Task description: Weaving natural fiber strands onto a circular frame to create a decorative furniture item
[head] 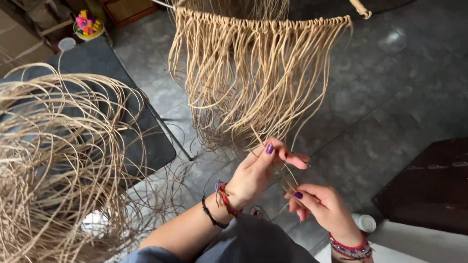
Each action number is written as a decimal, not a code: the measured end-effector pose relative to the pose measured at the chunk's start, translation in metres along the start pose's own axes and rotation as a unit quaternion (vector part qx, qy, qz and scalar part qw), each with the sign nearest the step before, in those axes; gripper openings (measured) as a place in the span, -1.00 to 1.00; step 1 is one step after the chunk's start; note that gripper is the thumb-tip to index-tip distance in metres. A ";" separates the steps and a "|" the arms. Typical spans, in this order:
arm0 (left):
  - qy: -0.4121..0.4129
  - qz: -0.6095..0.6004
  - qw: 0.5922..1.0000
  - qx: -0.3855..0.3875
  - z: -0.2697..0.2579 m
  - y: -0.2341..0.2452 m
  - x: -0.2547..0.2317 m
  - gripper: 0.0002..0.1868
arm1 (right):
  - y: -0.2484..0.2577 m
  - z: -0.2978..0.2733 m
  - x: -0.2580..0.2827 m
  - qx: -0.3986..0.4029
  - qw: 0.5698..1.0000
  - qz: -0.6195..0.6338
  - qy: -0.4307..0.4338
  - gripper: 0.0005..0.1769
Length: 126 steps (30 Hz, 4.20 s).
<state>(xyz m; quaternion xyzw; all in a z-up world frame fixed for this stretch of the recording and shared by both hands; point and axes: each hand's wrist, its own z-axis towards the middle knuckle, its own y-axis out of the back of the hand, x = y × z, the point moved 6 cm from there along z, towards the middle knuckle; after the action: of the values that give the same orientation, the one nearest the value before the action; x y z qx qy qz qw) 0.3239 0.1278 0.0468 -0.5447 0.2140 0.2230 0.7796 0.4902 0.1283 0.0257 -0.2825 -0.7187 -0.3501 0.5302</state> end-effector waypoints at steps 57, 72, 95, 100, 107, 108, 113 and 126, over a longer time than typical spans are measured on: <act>0.113 0.889 0.443 0.029 -0.022 0.037 0.049 -0.89 | 0.183 -0.033 0.000 -0.103 0.919 -0.376 0.058 -0.87; 0.132 0.806 0.574 0.066 0.020 0.080 0.049 -0.77 | 0.170 0.021 0.001 -0.061 0.916 -0.392 0.059 -0.86; 0.067 0.780 0.617 0.079 0.112 0.020 0.092 -0.85 | 0.167 0.129 0.032 0.149 0.873 -0.390 0.251 -0.87; 0.169 0.698 0.694 -0.042 0.118 0.041 0.038 -0.76 | 0.237 0.162 0.015 0.155 0.893 -0.377 0.193 -0.83; 0.135 0.748 0.647 -0.062 0.153 -0.018 0.085 -0.89 | 0.220 0.182 0.024 0.224 0.839 -0.387 0.309 -0.86; 0.135 0.747 0.646 -0.074 0.155 -0.013 0.098 -0.89 | 0.221 0.185 0.022 0.234 0.836 -0.386 0.313 -0.86; 0.160 0.768 0.602 -0.148 0.148 -0.001 0.104 -0.90 | 0.239 0.201 0.030 0.282 0.832 -0.389 0.278 -0.85; 0.094 0.727 0.674 -0.098 0.167 -0.030 0.089 -0.84 | 0.257 0.200 0.075 0.223 0.826 -0.327 0.401 -0.76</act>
<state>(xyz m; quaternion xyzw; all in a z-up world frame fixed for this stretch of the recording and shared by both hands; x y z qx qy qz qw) 0.4285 0.2869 0.0706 -0.3083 0.5912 0.6866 0.2899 0.5563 0.4439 0.1118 0.2597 -0.5518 -0.4156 0.6749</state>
